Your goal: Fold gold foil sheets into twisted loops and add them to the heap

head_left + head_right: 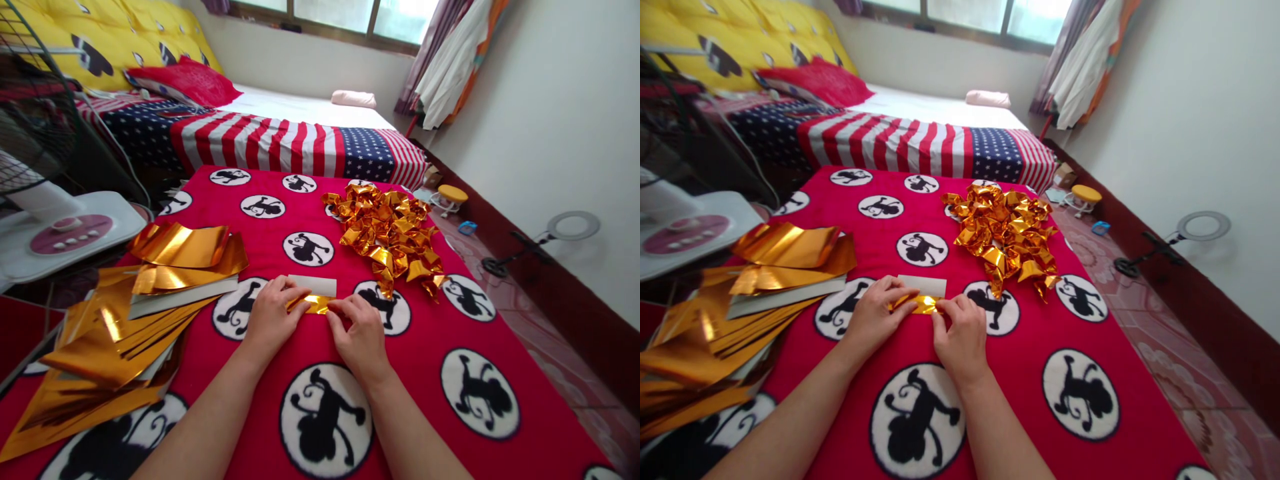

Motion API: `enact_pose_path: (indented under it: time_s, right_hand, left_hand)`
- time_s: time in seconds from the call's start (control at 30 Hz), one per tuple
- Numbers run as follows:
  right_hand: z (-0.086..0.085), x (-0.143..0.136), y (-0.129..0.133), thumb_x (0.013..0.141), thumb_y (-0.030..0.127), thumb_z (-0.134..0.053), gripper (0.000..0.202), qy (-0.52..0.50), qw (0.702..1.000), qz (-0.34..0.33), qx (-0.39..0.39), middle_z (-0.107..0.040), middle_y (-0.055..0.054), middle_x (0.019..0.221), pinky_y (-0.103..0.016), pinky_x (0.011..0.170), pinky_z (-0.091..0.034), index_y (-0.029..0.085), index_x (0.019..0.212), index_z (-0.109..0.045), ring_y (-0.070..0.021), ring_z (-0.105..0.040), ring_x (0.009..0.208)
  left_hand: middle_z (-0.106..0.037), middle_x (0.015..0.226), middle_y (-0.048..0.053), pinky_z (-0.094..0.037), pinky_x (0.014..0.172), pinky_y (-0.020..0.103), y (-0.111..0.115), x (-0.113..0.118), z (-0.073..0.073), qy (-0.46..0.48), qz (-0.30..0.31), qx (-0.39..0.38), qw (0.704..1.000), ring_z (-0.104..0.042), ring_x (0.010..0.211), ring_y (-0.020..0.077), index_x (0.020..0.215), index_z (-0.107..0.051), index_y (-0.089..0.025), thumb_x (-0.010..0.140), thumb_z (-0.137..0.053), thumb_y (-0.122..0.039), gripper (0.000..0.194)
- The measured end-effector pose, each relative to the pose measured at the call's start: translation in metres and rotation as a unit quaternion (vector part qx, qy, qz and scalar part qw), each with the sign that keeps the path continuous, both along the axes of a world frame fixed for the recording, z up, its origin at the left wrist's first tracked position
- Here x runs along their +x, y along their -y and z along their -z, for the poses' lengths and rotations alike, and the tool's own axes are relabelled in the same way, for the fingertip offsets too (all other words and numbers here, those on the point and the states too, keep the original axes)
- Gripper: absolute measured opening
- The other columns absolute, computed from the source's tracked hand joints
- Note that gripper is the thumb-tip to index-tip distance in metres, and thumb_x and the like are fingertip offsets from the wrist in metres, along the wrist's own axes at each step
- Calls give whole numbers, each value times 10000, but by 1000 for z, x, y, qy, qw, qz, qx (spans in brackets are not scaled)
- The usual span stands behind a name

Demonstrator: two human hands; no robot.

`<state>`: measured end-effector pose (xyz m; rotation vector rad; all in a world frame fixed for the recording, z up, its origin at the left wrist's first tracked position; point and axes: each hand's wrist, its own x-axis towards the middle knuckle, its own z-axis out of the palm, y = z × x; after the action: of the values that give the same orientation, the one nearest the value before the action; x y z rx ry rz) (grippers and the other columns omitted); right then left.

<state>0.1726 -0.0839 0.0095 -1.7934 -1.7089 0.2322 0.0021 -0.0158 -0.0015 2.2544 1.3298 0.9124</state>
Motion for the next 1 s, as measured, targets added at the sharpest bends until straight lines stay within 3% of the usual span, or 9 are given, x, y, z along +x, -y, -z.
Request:
enact_pose_path:
  time_s: [0.27, 0.53, 0.77, 1.0]
  right_hand:
    - [-1, -3, 1, 858, 215, -588, 161, 6, 1000, 11, -1, -614, -27, 862, -303, 774, -389, 235, 950, -718, -177, -562, 831]
    - [0, -5, 1, 865, 203, -572, 178, 7, 1000, 17, 3, -611, -33, 850, -308, 786, -390, 229, 959, -721, -182, -555, 834]
    - [2, -3, 1, 861, 202, -578, 173, 6, 1000, 15, 5, -612, -27, 853, -305, 772, -376, 243, 945, -723, -176, -554, 827]
    - [2, -3, 0, 873, 210, -566, 194, 13, 1000, 14, 1, -611, -21, 856, -297, 750, -366, 256, 991, -713, -169, -556, 823]
  left_hand:
    - [-594, 872, 38, -482, 779, 296, 4, 0, -4, 71, -48, 23, 996, -580, 842, 170, 842, -714, -185, 826, -630, -183, 85]
    - [-664, 899, 59, -500, 811, 321, 31, 9, -7, -23, 66, 101, 992, -584, 862, 179, 903, -707, -193, 924, -489, -176, 220]
    - [-686, 1018, 71, -521, 884, 352, 31, 10, -5, -24, 61, 83, 994, -581, 982, 203, 1001, -695, -181, 924, -474, -150, 237]
    - [-697, 1039, 72, -537, 872, 362, 32, 11, -6, -41, 49, 89, 994, -592, 982, 209, 1005, -705, -190, 911, -495, -152, 233]
